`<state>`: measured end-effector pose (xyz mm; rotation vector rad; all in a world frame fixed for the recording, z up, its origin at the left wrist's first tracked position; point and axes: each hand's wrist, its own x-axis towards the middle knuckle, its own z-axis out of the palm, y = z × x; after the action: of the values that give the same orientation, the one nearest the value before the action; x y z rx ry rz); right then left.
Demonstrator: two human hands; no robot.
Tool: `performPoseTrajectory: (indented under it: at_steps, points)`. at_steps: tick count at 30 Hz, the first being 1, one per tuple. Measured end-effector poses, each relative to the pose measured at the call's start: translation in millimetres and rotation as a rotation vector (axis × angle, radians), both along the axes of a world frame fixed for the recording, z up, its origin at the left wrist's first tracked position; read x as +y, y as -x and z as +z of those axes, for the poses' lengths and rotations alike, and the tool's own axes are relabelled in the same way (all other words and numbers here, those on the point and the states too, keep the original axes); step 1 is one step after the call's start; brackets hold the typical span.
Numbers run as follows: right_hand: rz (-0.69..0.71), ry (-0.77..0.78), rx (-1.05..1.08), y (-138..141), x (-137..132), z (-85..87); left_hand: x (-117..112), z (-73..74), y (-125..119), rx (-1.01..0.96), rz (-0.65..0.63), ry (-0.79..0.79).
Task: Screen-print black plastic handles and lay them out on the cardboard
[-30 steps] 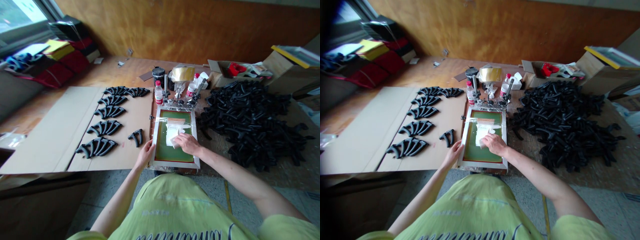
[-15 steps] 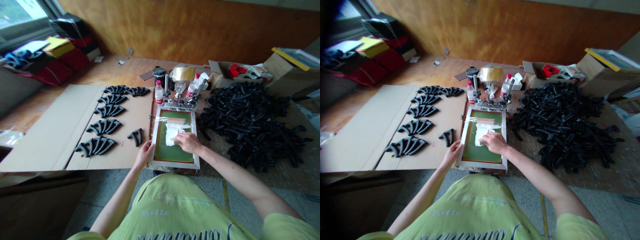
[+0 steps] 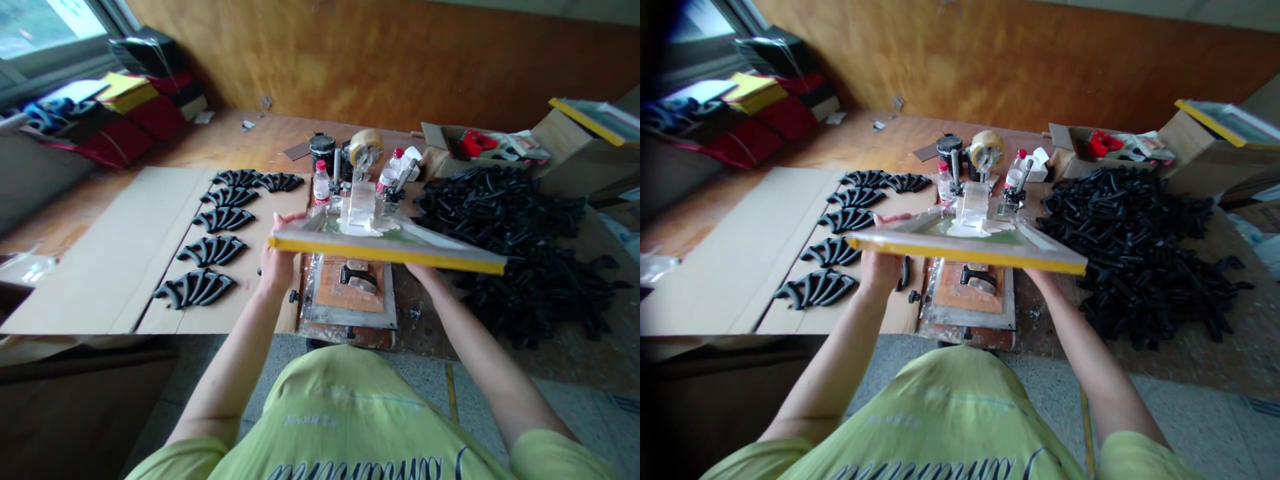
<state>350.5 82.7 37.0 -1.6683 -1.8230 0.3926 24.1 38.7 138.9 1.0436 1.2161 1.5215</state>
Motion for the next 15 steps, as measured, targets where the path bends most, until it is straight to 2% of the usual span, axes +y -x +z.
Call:
performPoseTrajectory:
  at_steps: [2, 4, 6, 7, 8, 10, 12, 13, 15]
  points:
    - [0.091, 0.051, -0.09, 20.4, -22.1, -26.3, 21.8, 18.3, -6.0, -0.005, -0.018, -0.054]
    - [0.169, 0.077, -0.238, 45.2, -38.9, -44.0, 36.7, 30.8, -9.0, -0.034, -0.045, -0.074]
    - [0.204, 0.106, -0.366, 64.6, -47.5, -50.2, 39.1, 31.9, -11.3, -0.071, -0.026, -0.084]
    - [0.191, 0.134, -0.391, 71.2, -49.6, -49.5, 34.2, 26.7, -13.2, -0.083, -0.002, -0.079]
    - [0.158, 0.171, -0.393, 76.5, -51.4, -46.9, 25.1, 17.6, -16.2, -0.086, 0.008, -0.054]
    - [0.055, 0.225, -0.344, 86.4, -57.6, -38.6, -4.1, -10.4, -26.3, -0.071, -0.069, 0.081]
    - [-0.037, 0.193, -0.266, 100.8, -70.4, -29.7, -41.0, -44.8, -41.3, -0.04, -0.299, 0.343]
    - [-0.035, 0.148, -0.234, 110.2, -78.9, -25.9, -58.7, -61.3, -49.5, -0.062, -0.374, 0.461]
    - [0.11, 0.056, -0.195, 128.5, -95.5, -20.3, -85.4, -88.4, -62.3, -0.169, -0.359, 0.576]
